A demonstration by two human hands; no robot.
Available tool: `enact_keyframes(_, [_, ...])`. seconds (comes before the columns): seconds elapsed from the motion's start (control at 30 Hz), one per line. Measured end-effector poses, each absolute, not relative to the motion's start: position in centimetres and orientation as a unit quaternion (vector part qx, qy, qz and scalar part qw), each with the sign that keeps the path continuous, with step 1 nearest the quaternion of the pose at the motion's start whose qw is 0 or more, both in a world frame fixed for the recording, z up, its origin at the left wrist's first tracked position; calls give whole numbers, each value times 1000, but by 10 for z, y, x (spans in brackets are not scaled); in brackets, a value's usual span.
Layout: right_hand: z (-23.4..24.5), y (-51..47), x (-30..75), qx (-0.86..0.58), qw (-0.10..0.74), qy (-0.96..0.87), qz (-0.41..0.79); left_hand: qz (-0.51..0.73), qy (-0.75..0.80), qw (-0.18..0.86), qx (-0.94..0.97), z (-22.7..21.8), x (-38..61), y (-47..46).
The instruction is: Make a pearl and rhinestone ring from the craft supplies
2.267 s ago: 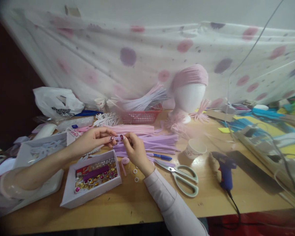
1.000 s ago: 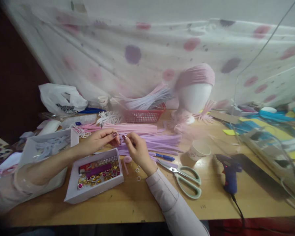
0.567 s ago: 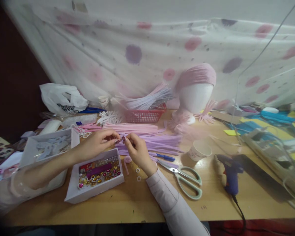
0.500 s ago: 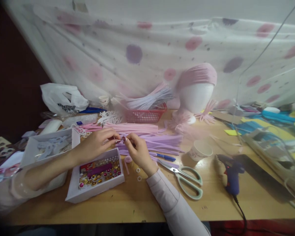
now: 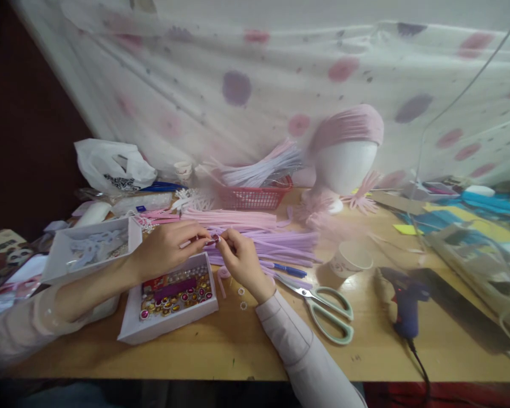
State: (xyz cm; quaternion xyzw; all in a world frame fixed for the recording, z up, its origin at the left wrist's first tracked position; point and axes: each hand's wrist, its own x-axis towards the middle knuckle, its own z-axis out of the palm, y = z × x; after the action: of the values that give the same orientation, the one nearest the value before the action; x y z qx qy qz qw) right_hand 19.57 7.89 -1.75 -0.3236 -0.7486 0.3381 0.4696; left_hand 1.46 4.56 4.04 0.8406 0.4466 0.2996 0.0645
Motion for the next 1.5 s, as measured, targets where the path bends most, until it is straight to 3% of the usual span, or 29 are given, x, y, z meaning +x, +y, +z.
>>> enact_keyframes(0.27, [-20,79,197,-321,482,-754,310,314,552,158,756,51,18,44])
enact_keyframes(0.67, [-16,76,197,-319,520,-738,287,205,553,559,582,55,13,51])
enact_keyframes(0.9, [-14,73,196,-322,529,-733,282,181,515,620,563,46,12,54])
enact_keyframes(1.07, [-13,74,196,-341,538,-720,278,233,517,546,616,47,12,53])
enact_keyframes(1.27, [-16,76,194,-367,547,-696,287,358,520,322,705,53,8,47])
enact_keyframes(1.43, [-16,75,193,-368,549,-687,302,314,427,72,845,43,9,43])
enact_keyframes(1.5, [-16,74,193,-367,550,-686,304,307,401,17,863,39,11,43])
